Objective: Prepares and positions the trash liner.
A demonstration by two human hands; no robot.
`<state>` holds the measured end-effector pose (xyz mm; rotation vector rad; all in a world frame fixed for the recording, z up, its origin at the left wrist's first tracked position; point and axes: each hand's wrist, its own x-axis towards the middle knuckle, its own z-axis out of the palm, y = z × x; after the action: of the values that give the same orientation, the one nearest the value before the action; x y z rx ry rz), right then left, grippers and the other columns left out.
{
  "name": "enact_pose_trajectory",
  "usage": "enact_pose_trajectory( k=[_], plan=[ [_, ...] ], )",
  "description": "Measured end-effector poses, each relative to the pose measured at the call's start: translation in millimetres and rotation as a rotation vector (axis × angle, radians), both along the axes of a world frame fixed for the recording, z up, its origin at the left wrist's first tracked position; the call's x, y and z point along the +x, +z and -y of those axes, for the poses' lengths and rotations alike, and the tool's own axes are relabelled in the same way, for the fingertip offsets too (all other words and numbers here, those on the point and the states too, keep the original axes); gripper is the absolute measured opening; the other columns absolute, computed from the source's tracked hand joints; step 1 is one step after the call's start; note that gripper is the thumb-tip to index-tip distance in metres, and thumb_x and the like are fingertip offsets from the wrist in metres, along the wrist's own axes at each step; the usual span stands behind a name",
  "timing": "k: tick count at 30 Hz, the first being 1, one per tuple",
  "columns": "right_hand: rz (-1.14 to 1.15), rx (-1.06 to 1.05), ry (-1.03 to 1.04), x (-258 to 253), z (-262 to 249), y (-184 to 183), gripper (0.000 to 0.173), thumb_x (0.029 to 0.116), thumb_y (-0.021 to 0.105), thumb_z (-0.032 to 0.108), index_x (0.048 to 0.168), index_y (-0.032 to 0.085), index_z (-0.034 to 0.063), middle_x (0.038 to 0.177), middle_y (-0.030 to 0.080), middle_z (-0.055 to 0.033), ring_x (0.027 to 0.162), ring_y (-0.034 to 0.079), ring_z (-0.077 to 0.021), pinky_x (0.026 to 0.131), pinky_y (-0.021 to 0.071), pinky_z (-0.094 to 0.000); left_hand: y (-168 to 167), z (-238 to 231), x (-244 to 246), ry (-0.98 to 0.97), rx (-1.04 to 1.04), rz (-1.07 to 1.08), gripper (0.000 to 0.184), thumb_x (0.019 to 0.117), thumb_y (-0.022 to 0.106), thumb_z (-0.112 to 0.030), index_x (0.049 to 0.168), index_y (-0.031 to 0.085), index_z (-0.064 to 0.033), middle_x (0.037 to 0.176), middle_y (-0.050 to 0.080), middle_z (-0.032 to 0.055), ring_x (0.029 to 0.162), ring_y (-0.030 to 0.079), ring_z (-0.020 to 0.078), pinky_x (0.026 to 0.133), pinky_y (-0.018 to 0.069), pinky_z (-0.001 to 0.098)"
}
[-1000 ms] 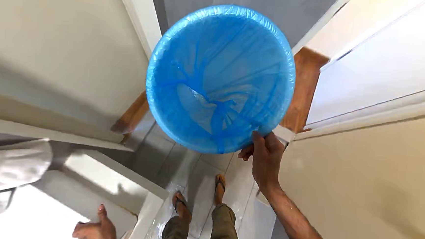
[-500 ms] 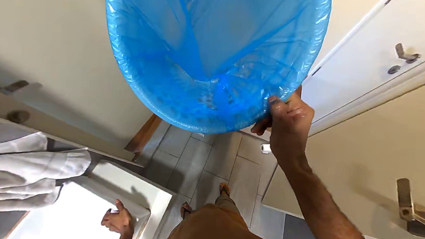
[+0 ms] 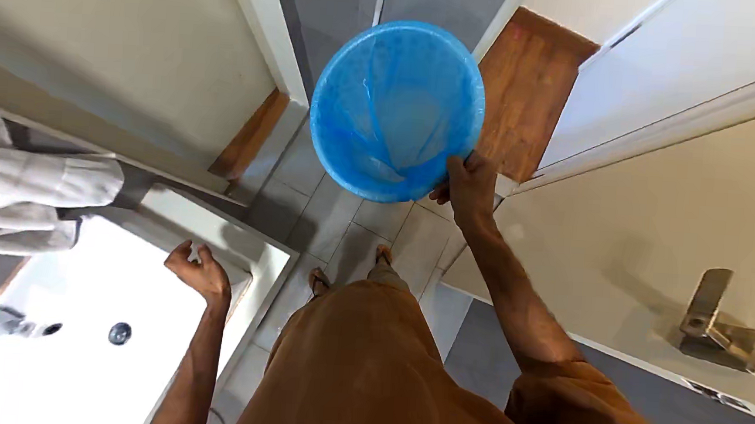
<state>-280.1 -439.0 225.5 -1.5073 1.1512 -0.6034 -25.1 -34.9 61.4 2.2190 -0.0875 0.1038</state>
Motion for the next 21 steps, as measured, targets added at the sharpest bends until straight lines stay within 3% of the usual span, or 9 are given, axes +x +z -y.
enact_pose_trajectory(
  k=[3,6,9,13,16,18,21],
  plan=[
    [-0.034,-0.076,0.074,-8.7,4.0,9.2,0.022,0.1049,0.050,0.020,0.100,0.063,0.0029,0.066,0.067,-0.0052,0.047,0.065,-0.0166,0.044,0.0581,-0.0338,16.5,24.5,-7.2,-0.124,-0.203,-0.096,0.034,0.1049,0.053,-0.015,0.128,0.057,0.0083,0.125,0.062,0.0219,0.112,0.063,0.0226,0.097,0.0526,0.0380],
    [-0.002,-0.156,0.128,-6.5,7.9,43.2,0.021,0.1041,0.050,0.021,0.099,0.062,0.0047,0.064,0.065,-0.0023,0.045,0.062,-0.0148,0.043,0.0572,-0.0333,62.0,61.3,-15.7,-0.301,-0.399,-0.241,0.031,0.1080,0.049,-0.027,0.123,0.061,-0.0027,0.112,0.069,0.0072,0.101,0.068,0.0151,0.089,0.0572,0.0381],
    [0.064,-0.249,0.181,-3.9,-0.6,83.1,0.018,0.1060,0.049,0.019,0.097,0.060,0.0072,0.060,0.063,0.0012,0.043,0.061,-0.0110,0.040,0.0558,-0.0290,134.3,94.6,-32.3,-0.520,-0.513,-0.315,0.040,0.1111,0.036,-0.041,0.128,0.060,-0.0132,0.116,0.070,-0.0005,0.106,0.068,0.0129,0.091,0.0566,0.0355],
    [0.123,-0.352,0.299,-13.9,-19.0,116.4,0.022,0.1101,0.046,0.027,0.104,0.060,0.0121,0.063,0.063,-0.0002,0.040,0.057,-0.0103,0.036,0.0502,-0.0255,219.4,117.2,-42.5,-0.698,-0.642,-0.167,0.057,0.1115,0.017,-0.045,0.132,0.057,-0.0102,0.119,0.067,-0.0012,0.108,0.065,0.0115,0.093,0.0547,0.0315],
    [0.195,-0.340,0.318,-20.1,-27.2,121.9,0.020,0.1099,0.044,0.025,0.104,0.059,0.0127,0.060,0.062,-0.0037,0.036,0.055,-0.0139,0.032,0.0499,-0.0286,251.4,123.4,-42.8,-0.698,-0.658,-0.064,0.043,0.1126,0.028,-0.035,0.126,0.059,-0.0089,0.113,0.066,-0.0032,0.103,0.064,0.0065,0.092,0.0532,0.0267],
    [0.216,-0.335,0.313,-21.8,-31.3,120.7,0.020,0.1099,0.044,0.024,0.104,0.058,0.0128,0.059,0.061,-0.0054,0.035,0.055,-0.0162,0.031,0.0501,-0.0310,258.9,123.2,-43.7,-0.699,-0.685,-0.035,0.026,0.1112,0.040,-0.025,0.118,0.059,-0.0096,0.105,0.065,-0.0035,0.097,0.064,0.0051,0.089,0.0536,0.0242],
    [0.194,-0.352,0.292,-20.9,-35.5,117.4,0.019,0.1095,0.045,0.025,0.101,0.058,0.0137,0.056,0.059,-0.0043,0.034,0.053,-0.0150,0.031,0.0486,-0.0300,258.9,120.5,-40.8,-0.723,-0.677,-0.007,0.016,0.1074,0.050,-0.018,0.118,0.060,-0.0099,0.105,0.065,-0.0033,0.096,0.065,0.0051,0.087,0.0556,0.0228]
  ],
)
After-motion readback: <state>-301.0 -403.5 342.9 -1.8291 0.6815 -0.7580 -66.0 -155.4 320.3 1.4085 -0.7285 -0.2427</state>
